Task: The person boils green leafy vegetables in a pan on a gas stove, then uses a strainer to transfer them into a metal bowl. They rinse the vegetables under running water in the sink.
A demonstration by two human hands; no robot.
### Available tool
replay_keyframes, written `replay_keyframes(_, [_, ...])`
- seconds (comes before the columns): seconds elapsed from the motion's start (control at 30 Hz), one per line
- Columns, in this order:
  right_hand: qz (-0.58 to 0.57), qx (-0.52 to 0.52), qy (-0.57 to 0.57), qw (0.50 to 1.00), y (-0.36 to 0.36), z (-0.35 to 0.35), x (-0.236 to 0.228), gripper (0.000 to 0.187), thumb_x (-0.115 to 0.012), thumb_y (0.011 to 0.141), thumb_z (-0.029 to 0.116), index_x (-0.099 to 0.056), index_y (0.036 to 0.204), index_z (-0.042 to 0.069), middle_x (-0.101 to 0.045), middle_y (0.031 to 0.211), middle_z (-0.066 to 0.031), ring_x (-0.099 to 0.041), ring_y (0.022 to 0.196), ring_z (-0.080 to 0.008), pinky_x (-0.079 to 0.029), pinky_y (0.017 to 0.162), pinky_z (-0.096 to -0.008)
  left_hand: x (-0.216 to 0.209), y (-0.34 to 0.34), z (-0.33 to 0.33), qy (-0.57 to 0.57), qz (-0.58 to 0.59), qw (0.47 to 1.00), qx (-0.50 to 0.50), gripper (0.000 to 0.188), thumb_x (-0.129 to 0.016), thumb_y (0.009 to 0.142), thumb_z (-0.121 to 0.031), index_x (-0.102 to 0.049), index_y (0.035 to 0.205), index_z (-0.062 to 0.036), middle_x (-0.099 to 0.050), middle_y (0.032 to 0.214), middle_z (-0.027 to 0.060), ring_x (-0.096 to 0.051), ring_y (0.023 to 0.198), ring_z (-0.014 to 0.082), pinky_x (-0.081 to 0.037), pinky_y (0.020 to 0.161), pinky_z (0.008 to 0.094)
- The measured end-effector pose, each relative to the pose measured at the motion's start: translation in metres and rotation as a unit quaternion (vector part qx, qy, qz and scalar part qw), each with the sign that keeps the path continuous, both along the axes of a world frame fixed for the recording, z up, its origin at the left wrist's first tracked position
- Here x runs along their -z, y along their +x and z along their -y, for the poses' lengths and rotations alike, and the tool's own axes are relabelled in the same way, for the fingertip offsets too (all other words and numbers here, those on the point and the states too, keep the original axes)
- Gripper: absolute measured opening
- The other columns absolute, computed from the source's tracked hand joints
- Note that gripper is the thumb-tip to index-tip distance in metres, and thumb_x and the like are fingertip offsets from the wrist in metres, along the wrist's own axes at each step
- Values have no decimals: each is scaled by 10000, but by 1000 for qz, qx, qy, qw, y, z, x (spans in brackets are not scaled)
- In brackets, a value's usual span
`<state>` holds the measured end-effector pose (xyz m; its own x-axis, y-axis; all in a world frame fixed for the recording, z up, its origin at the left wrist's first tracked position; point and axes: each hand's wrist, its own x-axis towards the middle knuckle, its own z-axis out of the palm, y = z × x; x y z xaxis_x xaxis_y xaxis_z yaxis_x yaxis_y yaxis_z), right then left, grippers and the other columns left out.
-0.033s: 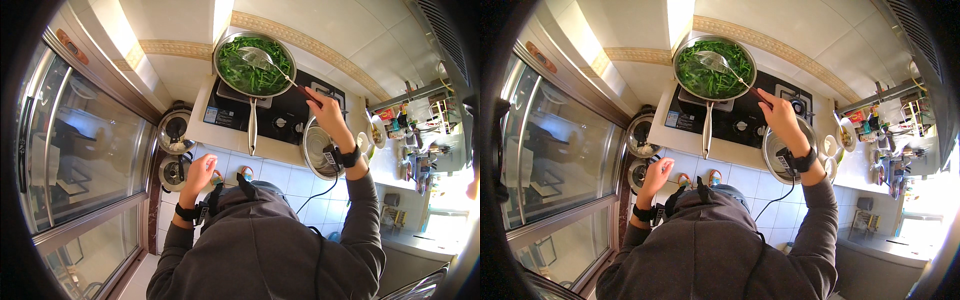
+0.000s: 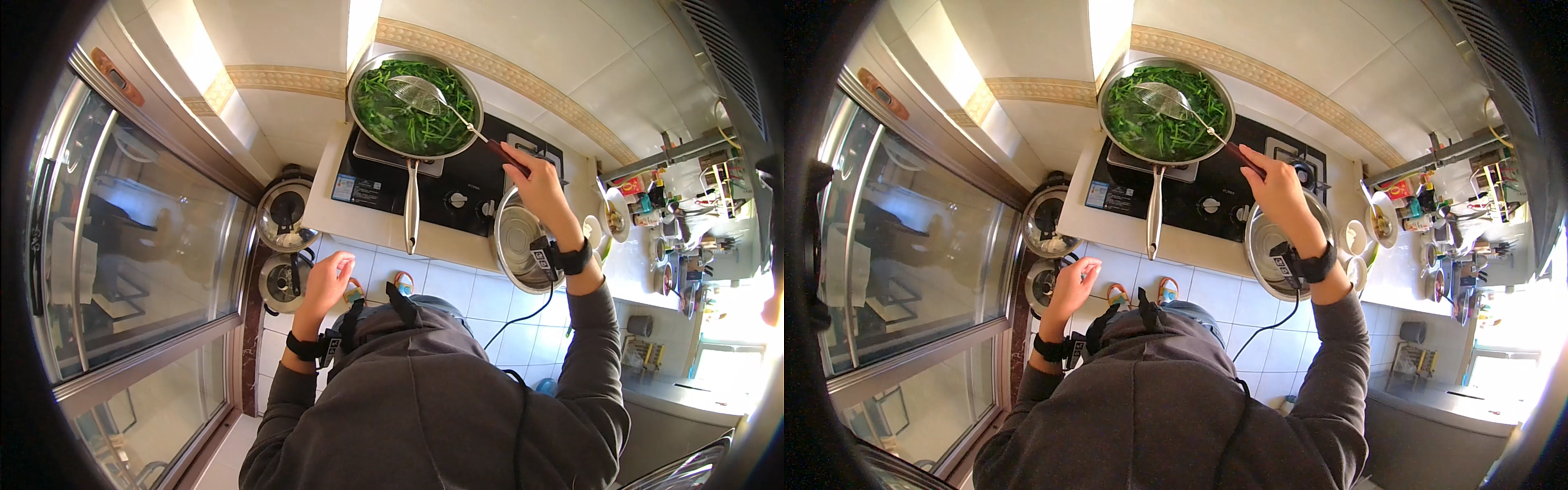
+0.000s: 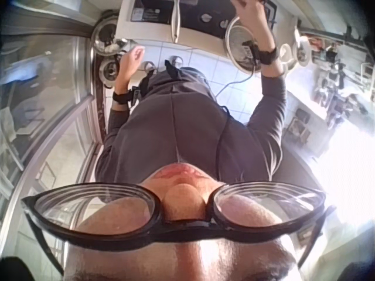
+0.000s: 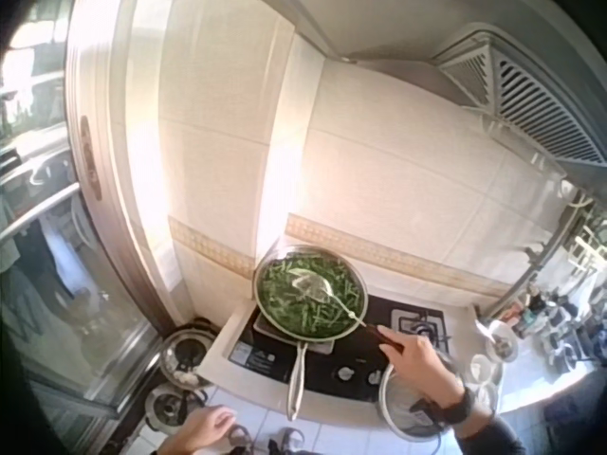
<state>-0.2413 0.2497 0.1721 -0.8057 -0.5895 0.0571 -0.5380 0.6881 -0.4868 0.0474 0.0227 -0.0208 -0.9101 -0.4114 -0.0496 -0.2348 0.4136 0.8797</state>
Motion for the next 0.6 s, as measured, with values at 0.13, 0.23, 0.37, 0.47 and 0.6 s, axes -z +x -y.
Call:
replay_keyframes(0.13, [33, -9, -7, 999, 5, -4, -8, 359, -628, 822, 142, -608, 1179, 117, -610, 744, -212, -579, 602, -265, -472, 624, -334, 0, -6, -1, -15, -6, 1000, 9, 180, -590, 877, -161, -619, 968, -9, -656, 807, 138, -632, 719, 220, -480, 624, 294])
replay_keyframes(0.23, [51, -20, -1, 999, 6, -6, 2, 357, -632, 815, 136, -611, 1171, 112, -626, 780, -208, -605, 649, -270, -479, 649, -332, -2, -9, -1, -14, 3, 1000, 15, 182, -589, 877, -163, -620, 968, -8, -659, 818, 141, -639, 735, 228, -485, 636, 299])
replay_keyframes(0.37, [19, -26, 44, 999, 7, -4, 17, 344, -609, 818, 149, -617, 1161, 121, -643, 873, -208, -631, 781, -340, -493, 717, -374, -4, -11, -2, -22, 8, 1000, 21, 183, -587, 878, -165, -619, 968, -8, -661, 829, 144, -644, 754, 238, -488, 648, 306])
replay_keyframes(0.47, [-12, -20, 43, 999, 10, -2, 19, 336, -600, 821, 166, -621, 1155, 134, -645, 902, -203, -619, 813, -366, -491, 733, -399, -3, -9, -2, -12, -4, 1000, 18, 183, -586, 878, -165, -618, 968, -8, -662, 834, 146, -647, 761, 241, -487, 646, 308])
replay_keyframes(0.6, [-18, 1, -2, 1000, 2, -9, 6, 339, -613, 818, 167, -624, 1156, 137, -641, 849, -208, -623, 743, -357, -491, 678, -376, -1, -5, 0, -11, 4, 1000, 13, 179, -584, 878, -157, -615, 972, -8, -662, 830, 148, -648, 764, 242, -485, 644, 308])
